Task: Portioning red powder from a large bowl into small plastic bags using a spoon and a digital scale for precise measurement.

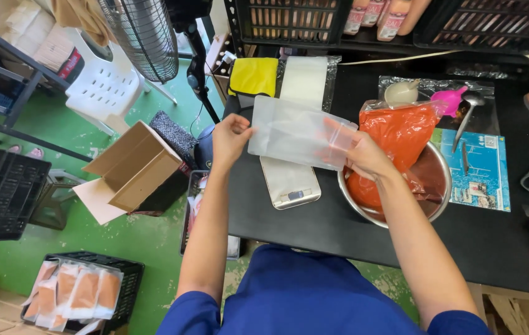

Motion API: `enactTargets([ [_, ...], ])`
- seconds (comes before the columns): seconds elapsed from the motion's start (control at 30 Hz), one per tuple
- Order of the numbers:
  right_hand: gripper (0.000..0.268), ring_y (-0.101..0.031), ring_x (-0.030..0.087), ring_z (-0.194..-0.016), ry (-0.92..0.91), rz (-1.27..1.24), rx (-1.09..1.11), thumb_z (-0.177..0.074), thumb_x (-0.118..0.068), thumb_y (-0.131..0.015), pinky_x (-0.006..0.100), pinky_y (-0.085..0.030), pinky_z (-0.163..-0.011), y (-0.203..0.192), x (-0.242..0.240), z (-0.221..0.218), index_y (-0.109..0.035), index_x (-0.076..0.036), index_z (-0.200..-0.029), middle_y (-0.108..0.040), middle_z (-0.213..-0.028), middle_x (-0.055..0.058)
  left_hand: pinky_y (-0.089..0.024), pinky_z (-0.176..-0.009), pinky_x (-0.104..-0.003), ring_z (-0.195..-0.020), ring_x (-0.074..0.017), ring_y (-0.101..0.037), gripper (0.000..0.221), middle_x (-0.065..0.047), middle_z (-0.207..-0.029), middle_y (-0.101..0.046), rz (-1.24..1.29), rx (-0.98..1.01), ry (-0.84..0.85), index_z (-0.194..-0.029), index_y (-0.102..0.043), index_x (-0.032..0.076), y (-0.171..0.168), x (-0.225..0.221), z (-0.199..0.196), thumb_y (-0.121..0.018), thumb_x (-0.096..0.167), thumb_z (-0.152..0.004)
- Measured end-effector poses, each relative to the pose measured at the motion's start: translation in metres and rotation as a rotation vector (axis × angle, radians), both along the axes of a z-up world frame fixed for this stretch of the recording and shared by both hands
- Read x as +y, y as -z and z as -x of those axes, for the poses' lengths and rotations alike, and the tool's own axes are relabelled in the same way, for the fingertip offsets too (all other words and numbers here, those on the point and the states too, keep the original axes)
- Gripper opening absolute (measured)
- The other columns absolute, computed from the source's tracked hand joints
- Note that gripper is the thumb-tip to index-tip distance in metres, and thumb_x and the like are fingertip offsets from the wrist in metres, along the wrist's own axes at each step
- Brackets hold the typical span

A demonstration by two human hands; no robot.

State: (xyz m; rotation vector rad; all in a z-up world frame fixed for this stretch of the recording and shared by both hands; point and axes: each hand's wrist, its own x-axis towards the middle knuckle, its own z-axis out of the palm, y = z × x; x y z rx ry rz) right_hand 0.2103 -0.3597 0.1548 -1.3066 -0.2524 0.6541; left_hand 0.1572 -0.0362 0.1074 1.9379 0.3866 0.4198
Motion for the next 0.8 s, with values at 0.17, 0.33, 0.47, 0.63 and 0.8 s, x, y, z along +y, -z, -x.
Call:
enactTargets([
  [0.17,0.066,-0.064,0.037,-0.118,0.001,-0.016,-0.007,-0.089,-0.001,-0.070,0.052,-0.062,-0.091,-0.010,-0.006,0.001,-0.049,-0.010,-0.151,-0.055,-0.149,0.016,-0.057,-0.090,-0.038,-0.098,-0.0268,-0.074,0.016,-0.009,-0.087,-0.077,-0.065,-0.008,-0.103,-0.101,-0.077,0.011,-0.026,-0.047,0.007,-0.077,0.022,-0.090],
  [0.33,0.064,-0.065,0.037,-0.117,-0.005,-0.020,-0.011,-0.088,0.001,-0.071,0.054,-0.062,-0.090,0.007,-0.018,-0.022,-0.051,-0.007,-0.149,-0.060,-0.142,0.018,-0.051,-0.104,-0.045,-0.122,-0.0333,-0.063,0.018,-0.017,-0.112,-0.074,0.146,-0.021,-0.065,-0.102,-0.081,0.013,-0.029,-0.064,0.002,-0.077,0.028,-0.093],
  [0.47,0.059,-0.067,0.034,-0.116,-0.034,0.009,0.015,-0.088,0.000,-0.073,0.053,-0.061,-0.092,0.021,-0.037,-0.041,-0.057,-0.006,-0.144,-0.063,-0.139,0.017,-0.044,-0.110,-0.049,-0.134,-0.0322,-0.051,0.018,-0.024,-0.137,-0.061,0.559,-0.017,-0.047,-0.101,-0.077,0.005,-0.014,-0.061,0.001,-0.073,0.021,-0.096],
  [0.63,0.049,-0.069,0.021,-0.107,0.038,0.014,-0.025,-0.084,0.000,-0.079,0.043,-0.063,-0.090,0.020,-0.040,-0.038,-0.066,-0.002,-0.131,-0.070,-0.122,0.011,-0.032,-0.116,-0.053,-0.148,-0.0342,-0.033,0.019,-0.021,-0.137,-0.063,0.638,0.031,0.011,-0.096,-0.076,0.004,-0.011,-0.063,0.018,-0.071,0.023,-0.098],
  [0.8,0.047,-0.071,0.017,-0.096,0.071,0.107,-0.116,-0.080,-0.005,-0.088,0.037,-0.065,-0.085,0.046,-0.035,-0.024,-0.072,-0.004,-0.124,-0.074,-0.112,0.010,-0.017,-0.122,-0.063,-0.146,-0.0560,-0.021,0.032,-0.042,-0.156,-0.027,0.185,-0.157,-0.010,-0.117,-0.058,-0.002,-0.011,-0.067,0.037,-0.072,0.021,-0.100],
])
